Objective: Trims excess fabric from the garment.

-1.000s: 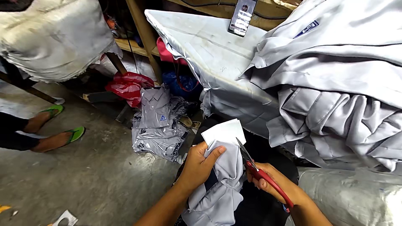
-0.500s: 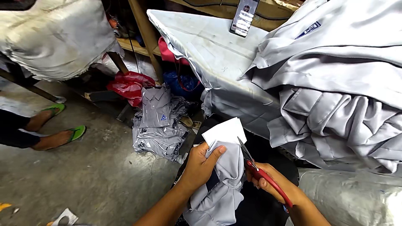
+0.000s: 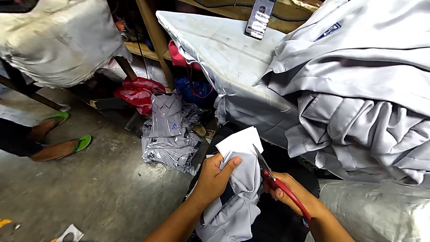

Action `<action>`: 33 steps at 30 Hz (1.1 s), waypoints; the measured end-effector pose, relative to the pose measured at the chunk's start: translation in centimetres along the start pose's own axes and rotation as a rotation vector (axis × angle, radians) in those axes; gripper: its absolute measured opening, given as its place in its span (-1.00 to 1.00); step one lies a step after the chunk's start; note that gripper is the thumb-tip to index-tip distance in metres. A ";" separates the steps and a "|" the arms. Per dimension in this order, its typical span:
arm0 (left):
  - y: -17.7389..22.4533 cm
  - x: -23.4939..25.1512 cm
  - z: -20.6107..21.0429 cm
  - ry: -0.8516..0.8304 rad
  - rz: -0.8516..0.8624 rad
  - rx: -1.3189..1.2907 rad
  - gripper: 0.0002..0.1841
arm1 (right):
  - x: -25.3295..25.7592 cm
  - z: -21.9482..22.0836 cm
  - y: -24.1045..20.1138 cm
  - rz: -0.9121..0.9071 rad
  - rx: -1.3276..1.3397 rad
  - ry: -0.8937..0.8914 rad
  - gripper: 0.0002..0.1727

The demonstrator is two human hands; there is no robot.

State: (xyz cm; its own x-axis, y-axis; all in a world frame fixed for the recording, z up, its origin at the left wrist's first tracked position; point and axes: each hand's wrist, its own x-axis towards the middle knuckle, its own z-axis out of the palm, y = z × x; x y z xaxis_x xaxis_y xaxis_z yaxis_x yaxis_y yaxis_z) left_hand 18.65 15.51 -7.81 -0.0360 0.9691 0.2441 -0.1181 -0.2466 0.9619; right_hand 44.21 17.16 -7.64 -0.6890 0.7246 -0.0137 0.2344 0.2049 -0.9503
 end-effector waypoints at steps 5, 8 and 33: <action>0.1 0.0 -0.3 -0.027 -0.013 0.013 -0.84 | -0.3 -0.3 0.0 0.033 -0.048 0.031 -0.24; -0.1 0.1 -0.6 -0.066 0.003 0.062 -0.81 | -0.6 -0.9 -0.1 0.042 -0.066 0.018 -0.25; 0.0 1.8 -2.7 -0.497 0.067 0.241 -0.66 | -1.8 -3.3 -1.2 0.089 -0.233 -0.128 -0.23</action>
State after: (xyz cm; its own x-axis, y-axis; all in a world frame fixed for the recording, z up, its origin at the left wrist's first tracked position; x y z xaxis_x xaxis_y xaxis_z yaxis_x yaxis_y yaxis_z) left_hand 15.87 17.25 -7.74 0.4435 0.8520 0.2781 0.1007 -0.3557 0.9292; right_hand 47.43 17.80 -5.41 -0.7363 0.6604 -0.1474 0.4389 0.3003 -0.8469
